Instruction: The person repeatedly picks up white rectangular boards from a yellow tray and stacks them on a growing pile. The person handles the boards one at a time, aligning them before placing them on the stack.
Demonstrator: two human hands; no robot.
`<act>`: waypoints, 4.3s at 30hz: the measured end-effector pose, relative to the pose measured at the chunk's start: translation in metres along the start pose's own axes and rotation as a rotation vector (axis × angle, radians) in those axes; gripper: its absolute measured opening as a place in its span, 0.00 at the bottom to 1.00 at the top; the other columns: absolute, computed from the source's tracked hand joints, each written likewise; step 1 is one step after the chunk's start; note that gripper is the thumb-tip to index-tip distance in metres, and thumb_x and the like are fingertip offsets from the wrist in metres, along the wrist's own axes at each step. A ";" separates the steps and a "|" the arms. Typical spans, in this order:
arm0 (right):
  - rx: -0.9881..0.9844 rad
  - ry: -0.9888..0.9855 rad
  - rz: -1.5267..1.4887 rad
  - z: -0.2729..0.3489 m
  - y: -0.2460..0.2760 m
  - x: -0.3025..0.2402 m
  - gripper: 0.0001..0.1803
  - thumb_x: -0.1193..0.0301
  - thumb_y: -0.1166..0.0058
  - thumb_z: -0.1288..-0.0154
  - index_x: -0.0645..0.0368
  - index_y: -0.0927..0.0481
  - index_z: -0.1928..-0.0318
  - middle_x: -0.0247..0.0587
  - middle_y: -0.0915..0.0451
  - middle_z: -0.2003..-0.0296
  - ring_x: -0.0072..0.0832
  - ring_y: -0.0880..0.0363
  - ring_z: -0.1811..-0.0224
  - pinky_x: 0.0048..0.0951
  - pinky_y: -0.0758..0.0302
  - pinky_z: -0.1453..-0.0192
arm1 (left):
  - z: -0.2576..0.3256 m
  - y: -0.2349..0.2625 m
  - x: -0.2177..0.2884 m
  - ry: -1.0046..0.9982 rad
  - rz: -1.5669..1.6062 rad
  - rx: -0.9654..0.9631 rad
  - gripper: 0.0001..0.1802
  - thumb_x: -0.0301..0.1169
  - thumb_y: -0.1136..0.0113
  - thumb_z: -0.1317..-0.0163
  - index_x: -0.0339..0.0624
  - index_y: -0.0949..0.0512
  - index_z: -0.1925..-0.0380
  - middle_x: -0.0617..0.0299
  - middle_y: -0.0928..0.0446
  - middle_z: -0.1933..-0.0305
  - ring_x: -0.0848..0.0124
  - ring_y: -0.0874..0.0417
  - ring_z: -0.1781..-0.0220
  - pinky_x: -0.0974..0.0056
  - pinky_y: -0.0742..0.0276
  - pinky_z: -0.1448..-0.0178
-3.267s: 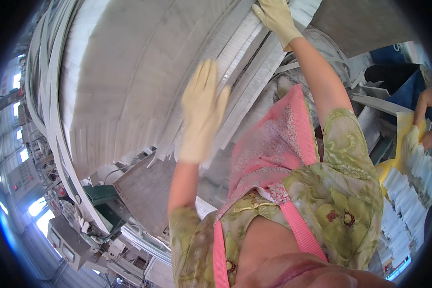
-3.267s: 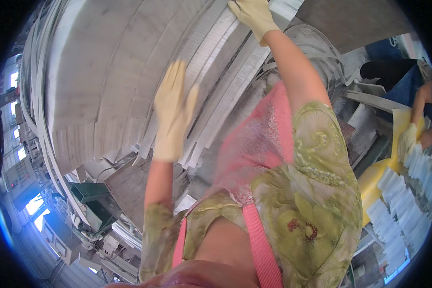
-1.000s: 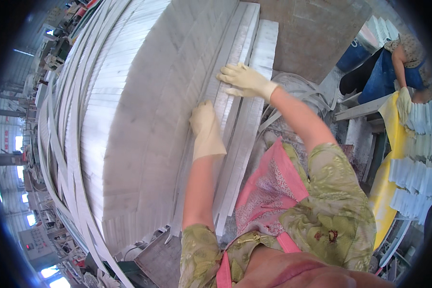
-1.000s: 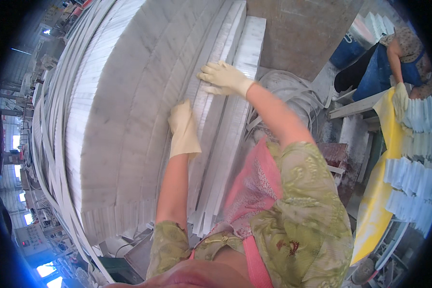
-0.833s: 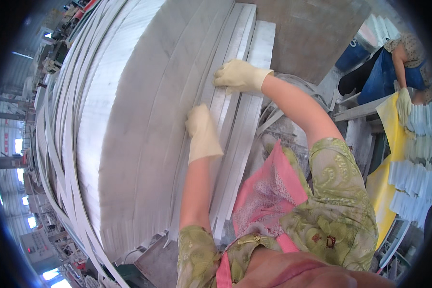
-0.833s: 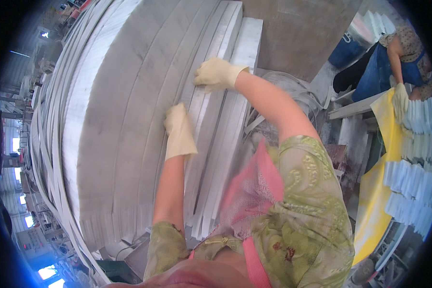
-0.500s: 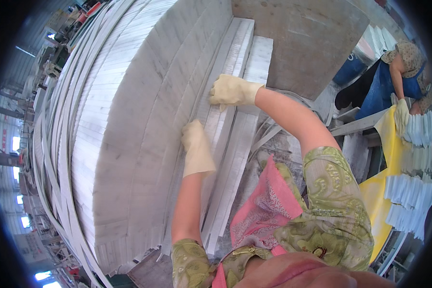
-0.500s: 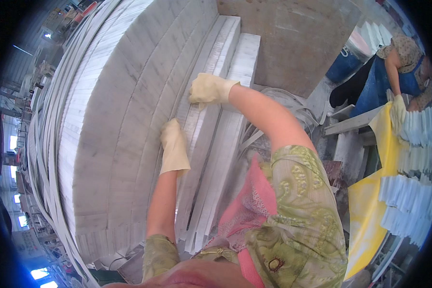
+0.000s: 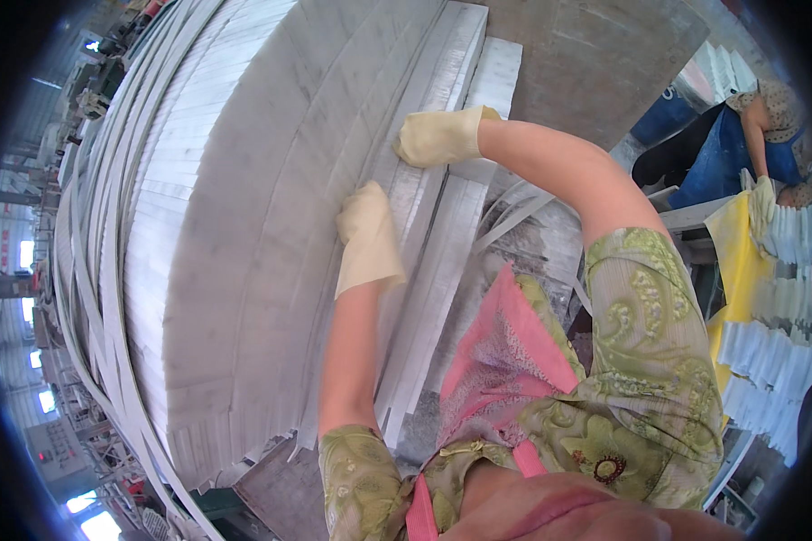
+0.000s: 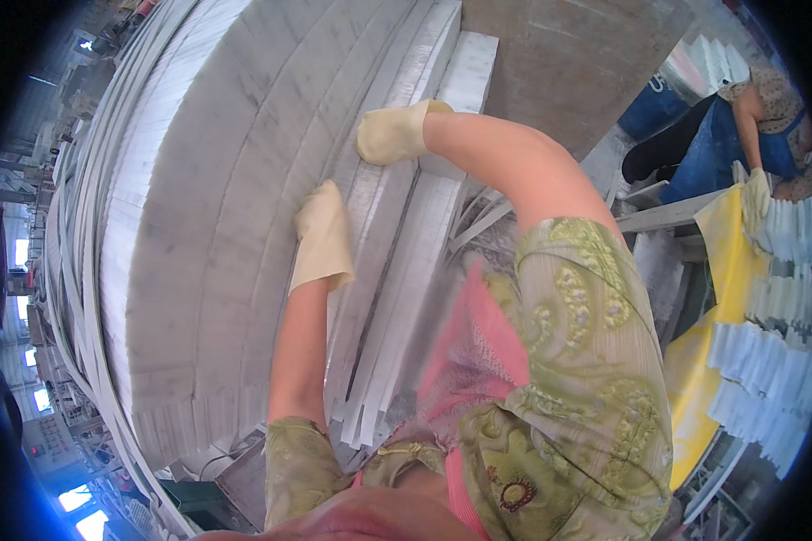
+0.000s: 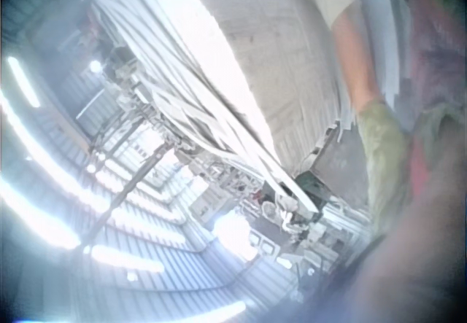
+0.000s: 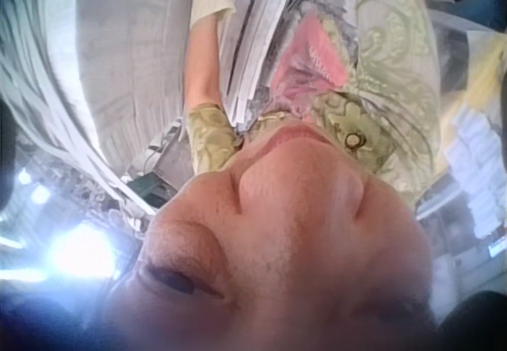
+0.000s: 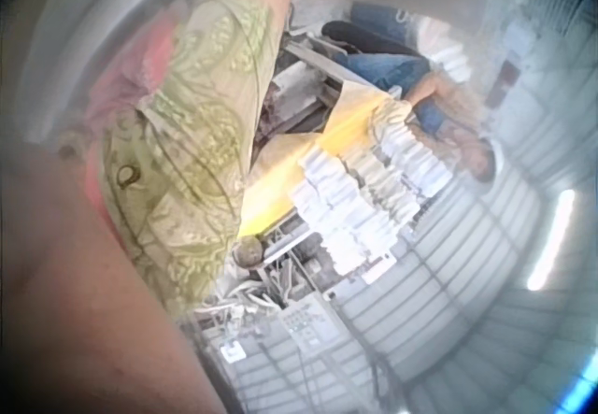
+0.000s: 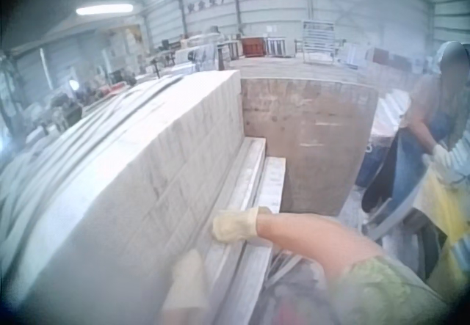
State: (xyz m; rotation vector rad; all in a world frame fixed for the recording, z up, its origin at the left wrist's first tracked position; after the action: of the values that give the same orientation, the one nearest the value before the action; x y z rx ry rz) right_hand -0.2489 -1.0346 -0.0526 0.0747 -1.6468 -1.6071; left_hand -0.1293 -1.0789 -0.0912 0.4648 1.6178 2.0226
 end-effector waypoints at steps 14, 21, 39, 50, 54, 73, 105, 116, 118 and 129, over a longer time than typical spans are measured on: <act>-0.053 -0.068 -0.316 0.011 -0.028 0.034 0.04 0.73 0.39 0.43 0.55 0.19 0.66 0.36 0.17 0.66 0.38 0.14 0.59 0.39 0.16 0.58 | -0.006 0.012 0.013 0.070 0.233 -0.086 0.19 0.29 0.34 0.39 0.41 0.22 0.48 0.48 0.17 0.44 0.53 0.15 0.39 0.51 0.15 0.41; -0.078 -0.108 -0.308 0.022 -0.040 0.039 0.04 0.74 0.39 0.42 0.55 0.19 0.65 0.36 0.17 0.66 0.39 0.13 0.59 0.38 0.16 0.57 | 0.002 0.015 0.009 0.096 0.153 -0.067 0.15 0.28 0.35 0.38 0.43 0.19 0.50 0.50 0.16 0.44 0.53 0.14 0.41 0.51 0.13 0.44; 0.447 -0.751 -0.752 0.093 0.040 -0.051 0.24 0.59 0.43 0.27 0.56 0.23 0.37 0.47 0.21 0.38 0.43 0.25 0.35 0.41 0.29 0.32 | 0.240 -0.015 -0.002 -0.583 0.666 0.186 0.18 0.29 0.38 0.36 0.39 0.19 0.47 0.48 0.17 0.45 0.50 0.16 0.42 0.52 0.18 0.42; 0.570 -1.445 -1.589 0.239 0.041 -0.326 0.26 0.65 0.42 0.25 0.68 0.25 0.34 0.52 0.19 0.39 0.36 0.22 0.34 0.35 0.28 0.30 | 0.416 -0.119 -0.146 0.182 0.876 -0.097 0.20 0.39 0.39 0.34 0.38 0.16 0.47 0.45 0.13 0.60 0.53 0.11 0.53 0.59 0.18 0.47; 0.233 -1.386 -2.036 0.164 0.086 -0.362 0.31 0.50 0.51 0.21 0.67 0.23 0.36 0.49 0.16 0.45 0.31 0.15 0.48 0.32 0.20 0.39 | 0.440 -0.096 -0.195 0.379 1.172 -0.006 0.20 0.44 0.35 0.32 0.36 0.13 0.55 0.55 0.11 0.63 0.71 0.13 0.59 0.65 0.20 0.51; 0.086 -1.037 -2.485 -0.084 0.144 -0.427 0.21 0.57 0.45 0.24 0.65 0.18 0.50 0.47 0.14 0.62 0.36 0.11 0.68 0.35 0.12 0.62 | 0.364 -0.100 -0.284 0.529 1.639 0.163 0.18 0.37 0.44 0.29 0.29 0.18 0.65 0.55 0.14 0.74 0.78 0.25 0.81 0.74 0.35 0.78; 0.493 -0.604 -1.036 0.060 0.207 -0.465 0.13 0.67 0.45 0.31 0.56 0.14 0.51 0.44 0.14 0.53 0.37 0.14 0.55 0.37 0.17 0.47 | 0.447 0.010 -0.091 -0.102 1.321 0.342 0.16 0.36 0.40 0.24 0.32 0.16 0.50 0.55 0.13 0.56 0.70 0.13 0.56 0.64 0.17 0.47; 0.777 -1.367 -2.068 0.429 0.374 -0.709 0.27 0.54 0.56 0.20 0.65 0.18 0.43 0.42 0.12 0.51 0.27 0.14 0.48 0.32 0.22 0.41 | 0.786 0.012 0.211 -1.114 1.145 -0.333 0.15 0.26 0.54 0.21 0.33 0.21 0.43 0.49 0.18 0.43 0.63 0.21 0.36 0.57 0.32 0.26; 0.843 -1.533 -2.064 0.485 0.402 -0.770 0.30 0.48 0.54 0.22 0.64 0.18 0.42 0.41 0.12 0.50 0.28 0.14 0.48 0.31 0.21 0.42 | 0.849 0.014 0.252 -1.322 1.031 -0.394 0.16 0.27 0.53 0.21 0.28 0.21 0.44 0.47 0.16 0.45 0.62 0.18 0.39 0.58 0.30 0.27; 1.410 -3.453 -0.611 0.683 0.452 -1.174 0.20 0.55 0.45 0.28 0.60 0.13 0.63 0.35 0.18 0.79 0.24 0.24 0.83 0.28 0.29 0.77 | 0.969 -0.044 0.408 -1.318 0.805 -0.773 0.20 0.38 0.49 0.22 0.31 0.17 0.59 0.54 0.16 0.62 0.67 0.18 0.52 0.62 0.26 0.41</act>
State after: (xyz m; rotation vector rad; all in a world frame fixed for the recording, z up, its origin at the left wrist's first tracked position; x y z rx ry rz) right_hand 0.3606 0.2567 -0.1472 0.6807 0.7931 -0.7349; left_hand 0.0835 -0.0621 0.0742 1.7685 -0.1951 1.7908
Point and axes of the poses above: each hand's wrist, its own z-axis away from the middle knuckle, its own y-axis out of the back of the hand, x = y × z, the point moved 7 cm from there along -z, towards the middle knuckle
